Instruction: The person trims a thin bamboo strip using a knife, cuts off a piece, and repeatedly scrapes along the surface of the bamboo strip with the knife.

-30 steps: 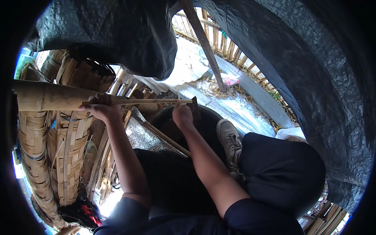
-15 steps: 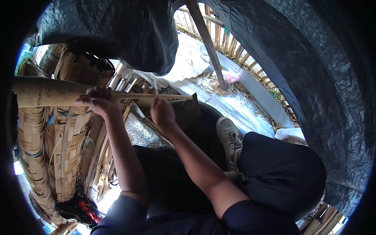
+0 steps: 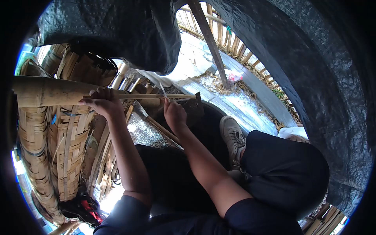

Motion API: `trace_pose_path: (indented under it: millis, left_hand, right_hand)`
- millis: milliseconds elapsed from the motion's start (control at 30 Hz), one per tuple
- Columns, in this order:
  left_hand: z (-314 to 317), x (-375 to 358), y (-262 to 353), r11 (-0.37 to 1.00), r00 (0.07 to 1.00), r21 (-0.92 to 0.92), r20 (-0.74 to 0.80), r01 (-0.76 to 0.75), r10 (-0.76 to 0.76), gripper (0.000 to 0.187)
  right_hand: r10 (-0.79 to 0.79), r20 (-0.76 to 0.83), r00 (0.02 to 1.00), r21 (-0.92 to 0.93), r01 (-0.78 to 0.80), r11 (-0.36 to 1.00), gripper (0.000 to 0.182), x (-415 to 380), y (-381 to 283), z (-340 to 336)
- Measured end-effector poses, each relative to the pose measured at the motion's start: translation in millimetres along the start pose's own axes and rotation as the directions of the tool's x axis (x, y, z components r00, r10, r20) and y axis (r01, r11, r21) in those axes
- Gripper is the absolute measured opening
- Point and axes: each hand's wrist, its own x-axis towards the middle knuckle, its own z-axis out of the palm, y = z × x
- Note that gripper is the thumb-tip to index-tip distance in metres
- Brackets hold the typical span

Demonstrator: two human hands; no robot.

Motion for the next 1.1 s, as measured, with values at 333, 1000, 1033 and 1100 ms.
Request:
trace_pose_path:
  millis: [333,1000,1033,1100]
  left_hand:
    - [5,-2,1,0.997,0.999,-0.067,0.019,0.036,-0.035,0.063]
    - [-2,6,-2,0.999,1.0,-0.039,0.01,0.004,-0.004,0.064]
    - [-1,4,-2,1.0,1.0,-0.022,0.025,0.003,-0.002,0.065]
    - [-2,6,-2,1.0,1.0,-0.015,-0.018,-0.006,0.006,0.065]
  right_hand:
    - [-0.046,0.074,0.996,0.08,0.04,0.996,0.043,-4,-39,-7]
    - [-0.283,-0.004,0.959,0.071,0.283,0.957,0.034,-14,-35,-6]
    - [-0.191,-0.032,0.981,0.209,0.194,0.959,0.036,-14,-28,-1]
    - [-0.002,0.049,0.999,0.13,-0.005,0.991,0.034,-6,-5,3]
